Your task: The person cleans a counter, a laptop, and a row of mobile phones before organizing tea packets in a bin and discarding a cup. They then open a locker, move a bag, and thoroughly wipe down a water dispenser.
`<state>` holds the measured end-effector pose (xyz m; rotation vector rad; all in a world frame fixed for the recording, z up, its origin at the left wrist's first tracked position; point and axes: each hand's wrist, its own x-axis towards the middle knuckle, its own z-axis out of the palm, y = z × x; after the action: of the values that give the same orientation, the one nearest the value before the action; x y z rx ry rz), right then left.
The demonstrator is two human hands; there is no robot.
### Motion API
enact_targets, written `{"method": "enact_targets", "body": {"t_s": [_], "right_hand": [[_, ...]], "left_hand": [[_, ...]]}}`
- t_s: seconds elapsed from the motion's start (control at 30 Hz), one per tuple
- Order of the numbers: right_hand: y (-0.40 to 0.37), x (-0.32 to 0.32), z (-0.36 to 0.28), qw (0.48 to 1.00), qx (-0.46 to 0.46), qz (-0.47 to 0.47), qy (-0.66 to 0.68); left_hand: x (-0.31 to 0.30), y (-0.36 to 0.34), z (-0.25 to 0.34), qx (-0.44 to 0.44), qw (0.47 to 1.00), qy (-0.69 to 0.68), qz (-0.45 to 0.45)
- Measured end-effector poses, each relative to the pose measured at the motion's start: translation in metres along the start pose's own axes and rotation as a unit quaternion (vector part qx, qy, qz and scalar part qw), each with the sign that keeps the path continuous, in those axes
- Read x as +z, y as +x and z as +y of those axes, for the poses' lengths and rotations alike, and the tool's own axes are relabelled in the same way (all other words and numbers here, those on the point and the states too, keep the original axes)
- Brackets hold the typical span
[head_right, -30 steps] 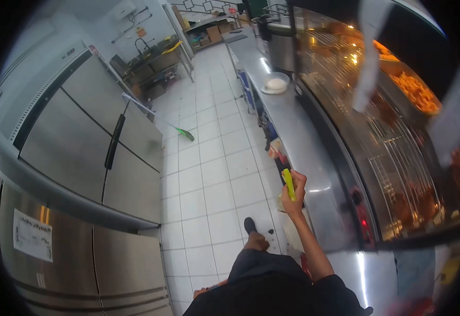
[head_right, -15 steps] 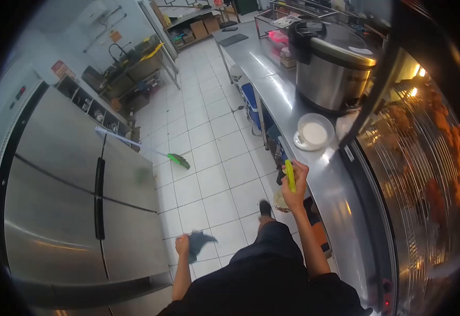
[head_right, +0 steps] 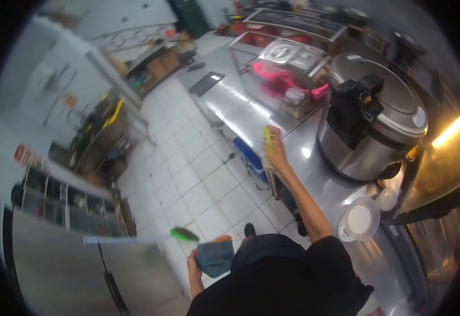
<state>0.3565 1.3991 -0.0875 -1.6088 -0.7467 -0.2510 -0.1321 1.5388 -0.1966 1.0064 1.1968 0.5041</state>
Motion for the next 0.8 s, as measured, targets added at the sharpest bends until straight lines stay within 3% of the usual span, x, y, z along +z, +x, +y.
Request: {"method": "enact_targets", "body": {"t_s": [0.03,0.1,0.17,0.2,0.23,0.27,0.3,0.37,0.4,0.43,0.47,0.5,0.53,0.57,0.6,0.63,0.67,0.73,0.8], "right_hand": [[0.021,0.02,0.022,0.999,-0.028,0.03,-0.025],[0.056,0.047,0.036,0.999,0.05,0.017,-0.003],[0.081,0.077,0.057,0.997,0.025,0.072,-0.013],[0.089,0.088,0.067,0.995,0.041,0.088,-0.01],[0.093,0.094,0.071,0.994,0.018,0.099,-0.042],[0.094,0.099,0.08,0.995,0.052,0.086,-0.015],[0.092,0.103,0.095,0.994,0.07,0.081,-0.008],[0.081,0.102,0.085,0.99,0.11,0.086,-0.001],[0.075,0.105,0.079,0.966,-0.068,0.155,-0.193],[0.054,0.106,0.067,0.986,0.092,0.111,-0.078],[0.03,0.101,0.044,0.977,0.089,0.118,-0.155],[0.005,0.089,0.011,0.976,0.191,0.062,-0.081],[-0.027,0.085,-0.004,0.982,0.133,0.111,-0.081],[-0.062,0.083,-0.015,0.961,0.043,0.18,-0.205],[-0.093,0.075,-0.043,0.948,0.091,0.206,-0.224],[-0.124,0.066,-0.074,0.934,0.136,0.231,-0.237],[-0.164,0.057,-0.085,0.916,0.189,0.251,-0.251],[-0.255,0.036,-0.109,0.882,0.272,0.318,-0.217],[-0.332,0.005,-0.156,0.854,0.302,0.38,-0.19]], "left_hand": [[0.015,0.024,0.012,-0.003,1.0,0.009,-0.017],[0.029,0.09,0.017,-0.012,0.987,0.092,-0.134],[0.069,0.136,0.045,0.004,0.938,0.251,-0.24],[0.091,0.146,0.06,-0.035,0.936,0.173,-0.304],[0.111,0.159,0.072,-0.008,0.906,0.247,-0.343],[0.129,0.175,0.085,0.022,0.868,0.317,-0.382],[0.149,0.194,0.096,0.017,0.844,0.338,-0.416],[0.18,0.221,0.108,-0.023,0.733,0.467,-0.493],[0.185,0.25,0.093,-0.029,0.706,0.48,-0.52],[0.192,0.281,0.067,0.051,0.67,0.484,-0.56],[0.202,0.303,0.044,0.13,0.63,0.476,-0.6],[0.221,0.298,0.04,0.177,0.57,0.506,-0.623],[0.236,0.288,0.031,0.174,0.541,0.505,-0.65],[0.255,0.259,0.035,0.214,0.465,0.553,-0.658],[0.269,0.224,0.042,0.258,0.387,0.591,-0.659],[0.279,0.198,0.041,0.166,0.394,0.58,-0.693],[0.284,0.189,0.018,0.167,0.369,0.577,-0.709],[0.291,0.174,-0.043,0.299,0.279,0.59,-0.696],[0.308,0.054,-0.016,0.257,0.226,0.593,-0.729]]}}
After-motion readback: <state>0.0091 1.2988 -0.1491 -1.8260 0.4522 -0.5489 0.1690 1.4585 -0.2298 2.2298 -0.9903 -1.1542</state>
